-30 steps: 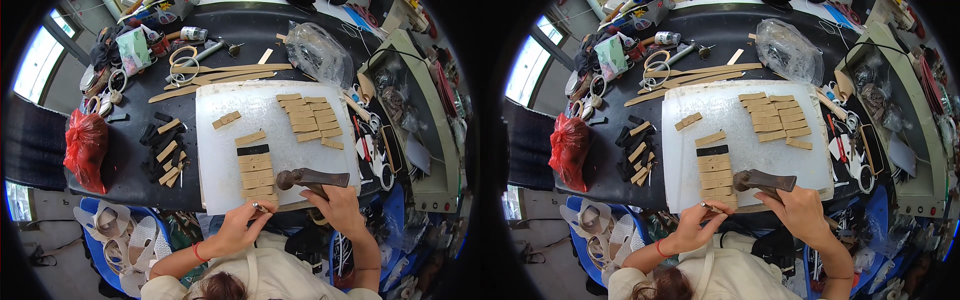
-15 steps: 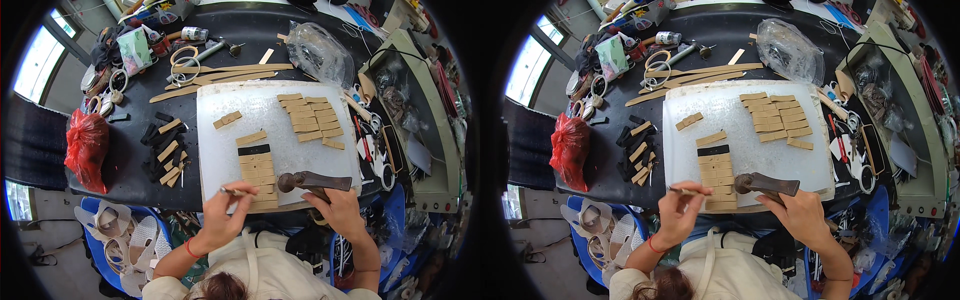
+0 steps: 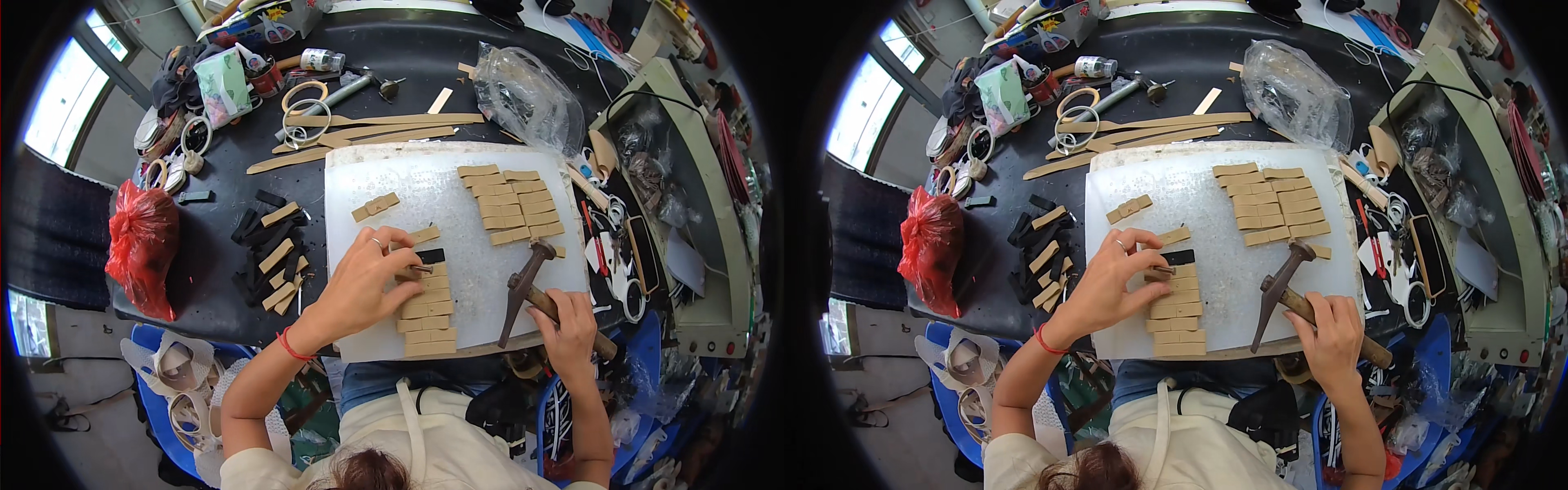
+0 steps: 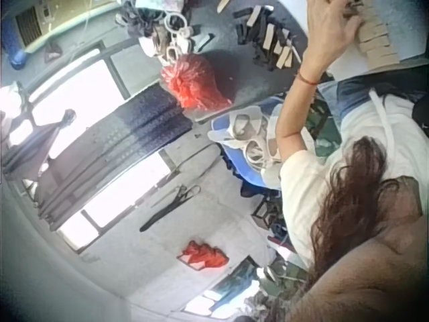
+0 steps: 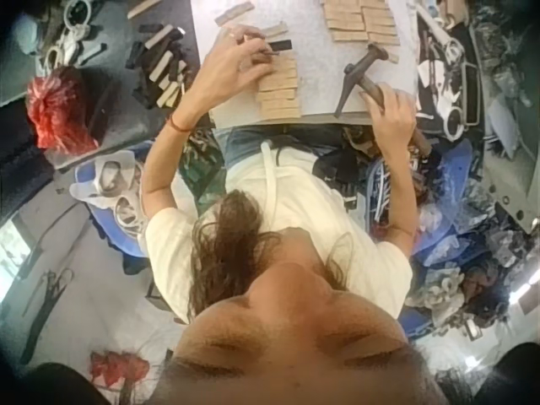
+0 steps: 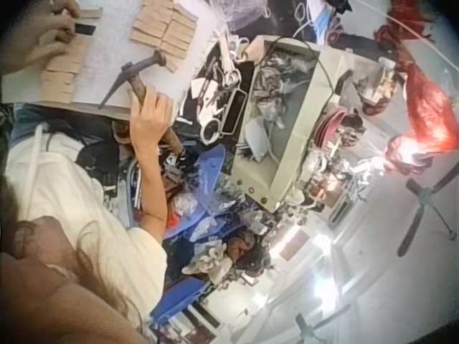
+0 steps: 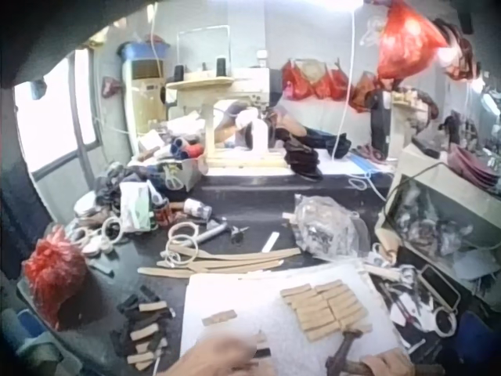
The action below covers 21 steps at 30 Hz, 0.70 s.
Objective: The person uses a hammer and a metal punch to drive fasteners into small rectangular wooden blocks arranged on a white cutting board. The person repeatedly positions the punch on the blocks and strikes it with the hammer, then moves the blocks to a separate pile. The workspace is cluttered with various tools and materials, including a sewing machine in the background.
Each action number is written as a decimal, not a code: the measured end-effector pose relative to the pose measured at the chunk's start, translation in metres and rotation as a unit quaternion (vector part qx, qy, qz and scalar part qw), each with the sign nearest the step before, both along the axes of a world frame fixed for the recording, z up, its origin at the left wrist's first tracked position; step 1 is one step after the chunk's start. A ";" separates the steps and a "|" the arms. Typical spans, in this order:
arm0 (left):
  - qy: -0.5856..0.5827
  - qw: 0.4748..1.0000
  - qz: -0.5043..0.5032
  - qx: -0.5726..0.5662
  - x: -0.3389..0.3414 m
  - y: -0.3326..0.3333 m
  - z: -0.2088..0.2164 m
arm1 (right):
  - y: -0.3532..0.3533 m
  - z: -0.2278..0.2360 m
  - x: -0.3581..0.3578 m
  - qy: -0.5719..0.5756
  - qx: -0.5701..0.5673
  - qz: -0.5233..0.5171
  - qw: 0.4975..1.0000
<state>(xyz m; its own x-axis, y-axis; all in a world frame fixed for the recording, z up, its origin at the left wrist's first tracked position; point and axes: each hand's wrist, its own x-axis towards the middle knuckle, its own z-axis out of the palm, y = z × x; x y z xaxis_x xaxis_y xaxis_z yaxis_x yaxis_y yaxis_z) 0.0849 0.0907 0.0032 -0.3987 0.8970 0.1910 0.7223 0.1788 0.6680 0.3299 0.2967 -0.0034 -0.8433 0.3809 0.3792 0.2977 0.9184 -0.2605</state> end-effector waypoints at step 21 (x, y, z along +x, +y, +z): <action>0.090 0.995 -0.042 0.030 -0.009 0.001 -0.012 | -0.105 -0.023 -0.050 -0.122 0.020 0.208 0.970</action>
